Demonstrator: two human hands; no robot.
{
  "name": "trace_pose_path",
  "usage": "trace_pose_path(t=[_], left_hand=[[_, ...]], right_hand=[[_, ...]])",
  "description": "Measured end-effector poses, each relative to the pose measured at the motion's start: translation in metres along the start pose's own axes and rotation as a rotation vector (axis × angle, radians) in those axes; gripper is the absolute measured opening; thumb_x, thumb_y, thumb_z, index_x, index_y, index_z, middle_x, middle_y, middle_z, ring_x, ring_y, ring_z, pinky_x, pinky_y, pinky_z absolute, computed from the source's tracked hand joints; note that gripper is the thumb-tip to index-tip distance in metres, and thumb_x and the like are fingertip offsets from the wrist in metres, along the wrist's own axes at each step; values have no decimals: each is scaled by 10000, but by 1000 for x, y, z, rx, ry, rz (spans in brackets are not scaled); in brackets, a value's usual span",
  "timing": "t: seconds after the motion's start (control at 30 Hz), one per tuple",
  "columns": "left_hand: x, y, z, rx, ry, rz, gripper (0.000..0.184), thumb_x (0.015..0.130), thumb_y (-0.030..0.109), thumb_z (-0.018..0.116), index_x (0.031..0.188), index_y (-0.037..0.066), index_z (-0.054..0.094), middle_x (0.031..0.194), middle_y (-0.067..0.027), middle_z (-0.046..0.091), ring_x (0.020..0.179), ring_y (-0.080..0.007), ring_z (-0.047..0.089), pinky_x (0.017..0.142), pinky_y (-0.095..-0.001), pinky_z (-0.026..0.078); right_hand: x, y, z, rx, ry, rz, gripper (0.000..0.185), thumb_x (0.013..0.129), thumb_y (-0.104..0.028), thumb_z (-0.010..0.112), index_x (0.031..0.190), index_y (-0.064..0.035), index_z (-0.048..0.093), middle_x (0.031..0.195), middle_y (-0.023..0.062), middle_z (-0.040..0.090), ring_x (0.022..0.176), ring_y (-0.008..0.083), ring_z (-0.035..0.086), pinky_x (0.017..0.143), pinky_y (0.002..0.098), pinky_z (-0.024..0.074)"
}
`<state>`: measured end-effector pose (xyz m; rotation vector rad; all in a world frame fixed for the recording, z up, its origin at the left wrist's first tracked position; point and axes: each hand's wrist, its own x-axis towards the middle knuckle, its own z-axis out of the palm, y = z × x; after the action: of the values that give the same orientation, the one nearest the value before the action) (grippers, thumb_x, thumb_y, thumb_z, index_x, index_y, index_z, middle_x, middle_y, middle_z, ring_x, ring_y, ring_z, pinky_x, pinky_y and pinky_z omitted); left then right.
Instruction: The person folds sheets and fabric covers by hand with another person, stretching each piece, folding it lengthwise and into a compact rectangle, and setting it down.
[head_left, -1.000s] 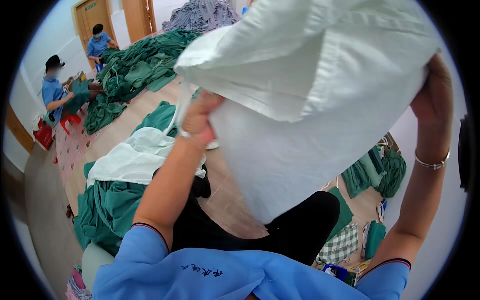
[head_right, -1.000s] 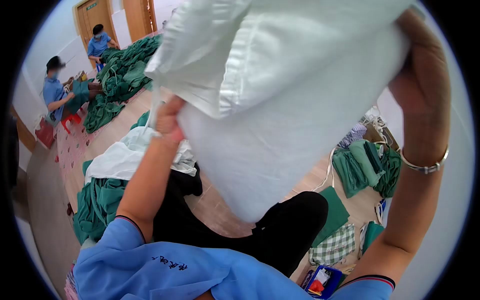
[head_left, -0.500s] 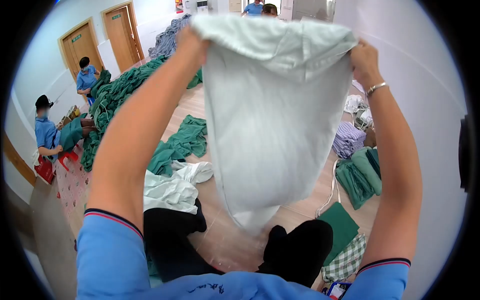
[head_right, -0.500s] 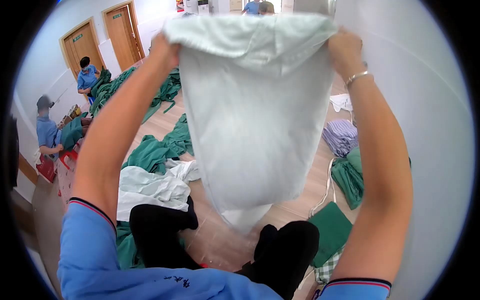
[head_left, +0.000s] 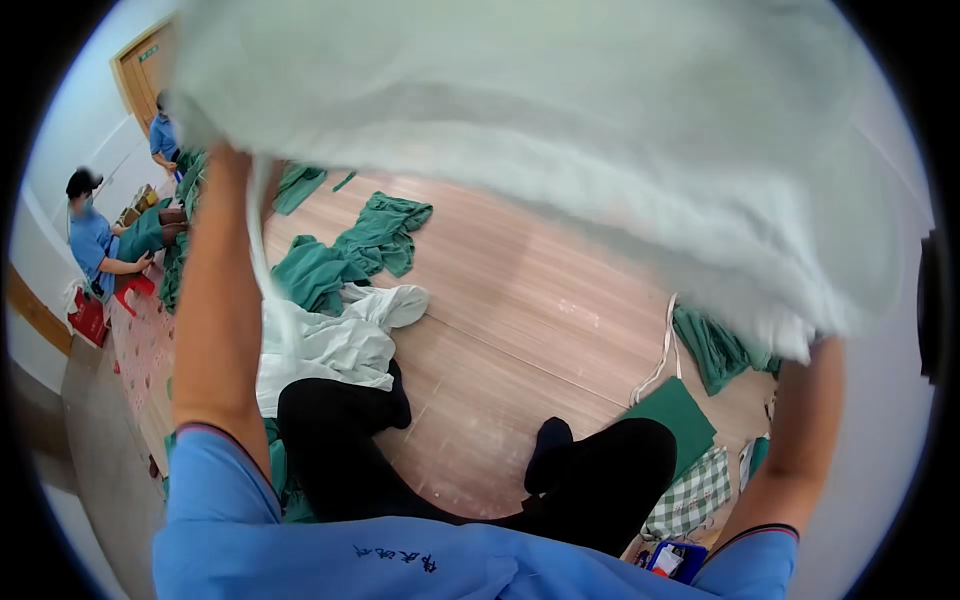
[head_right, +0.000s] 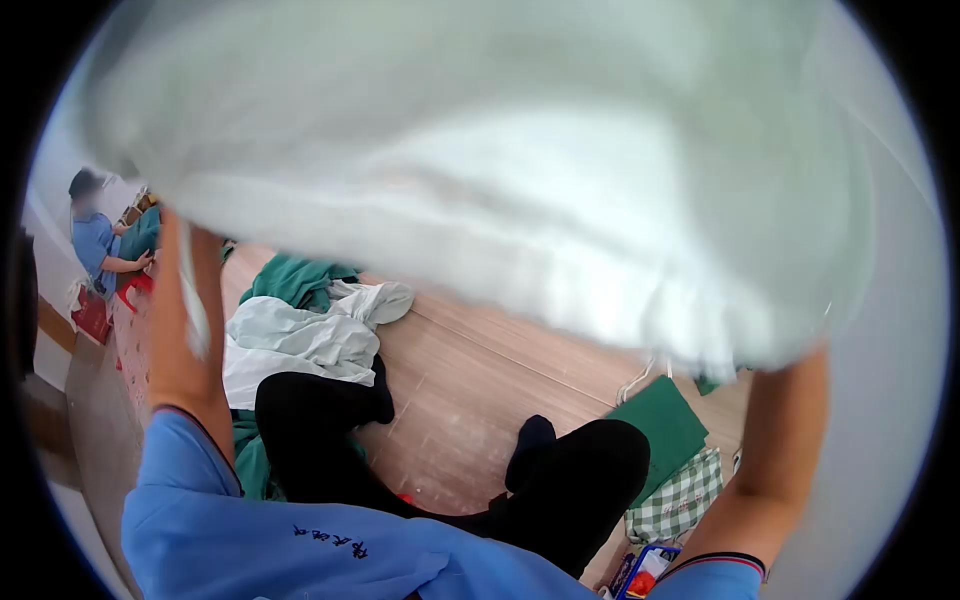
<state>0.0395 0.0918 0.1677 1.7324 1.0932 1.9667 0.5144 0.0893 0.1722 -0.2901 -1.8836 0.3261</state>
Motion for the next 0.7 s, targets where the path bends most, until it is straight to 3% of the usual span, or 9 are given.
trace_pose_path(t=[0.03, 0.1, 0.23, 0.27, 0.37, 0.5, 0.6, 0.67, 0.7], left_hand=[[-40, -69, -19, 60, 9, -12, 364, 735, 187, 640, 1058, 52, 538, 981, -82, 579, 818, -182, 572, 735, -300, 477], [-125, 11, 12, 86, -284, -590, 144, 712, 145, 653, 818, 56, 616, 751, -17, 593, 696, -113, 543, 690, -265, 457], [-173, 60, 13, -152, -146, -814, 83, 697, 86, 652, 772, 60, 629, 720, 4, 590, 657, -98, 544, 637, -225, 434], [-166, 51, -6, -306, -237, -785, 226, 689, 32, 645, 912, 36, 609, 849, -30, 607, 780, -134, 580, 723, -256, 472], [-141, 65, -4, -529, -107, -668, 462, 729, 20, 643, 1153, 8, 460, 1113, -97, 533, 1035, -218, 535, 910, -361, 447], [-82, -23, 46, -270, -107, -721, 295, 799, 159, 643, 1050, 26, 564, 994, -49, 575, 891, -116, 540, 771, -268, 460], [1, -40, 86, -144, 88, -631, 236, 795, 177, 619, 967, 16, 600, 906, -75, 606, 758, -146, 570, 653, -318, 483], [96, -63, 79, -243, 75, -320, 277, 772, 241, 586, 901, -3, 603, 859, -132, 605, 711, -209, 582, 623, -372, 487], [144, -39, 70, 150, 131, -346, 280, 774, 223, 579, 922, -15, 581, 850, -115, 595, 744, -203, 576, 602, -372, 481]], right_hand=[[-45, 17, 18, 74, -54, 401, 361, 802, -154, 535, 1117, 12, 485, 1010, 149, 582, 918, 219, 569, 797, 306, 455], [-99, 3, 40, 87, -359, 933, 449, 718, -24, 598, 1141, 5, 453, 1034, 83, 569, 936, 166, 539, 835, 303, 432], [-105, -58, 69, 691, -405, 1086, 846, 548, -17, 766, 1280, -22, 342, 1158, 58, 505, 1069, 159, 474, 928, 312, 372], [-88, -68, 68, 707, -350, 875, 735, 605, -2, 710, 1257, 27, 372, 1140, 76, 531, 1019, 173, 511, 921, 324, 377], [-52, -59, 65, 894, -43, 981, 580, 649, 22, 649, 1191, 35, 444, 1093, 134, 563, 974, 237, 564, 852, 343, 448], [-42, 61, 87, 411, 17, 1233, 376, 671, 12, 627, 1037, 41, 543, 939, 127, 599, 846, 212, 581, 754, 340, 477], [11, 110, 73, 36, 130, 996, 232, 707, -53, 612, 934, -4, 597, 856, 59, 595, 793, 164, 553, 712, 303, 459], [88, 120, 24, -476, 36, 642, 386, 734, -299, 612, 955, 16, 601, 878, 135, 622, 749, 211, 596, 633, 316, 475], [128, 152, -11, -1006, 140, 279, 204, 808, -235, 556, 918, -71, 608, 685, 107, 609, 537, 238, 569, 504, 357, 459]])
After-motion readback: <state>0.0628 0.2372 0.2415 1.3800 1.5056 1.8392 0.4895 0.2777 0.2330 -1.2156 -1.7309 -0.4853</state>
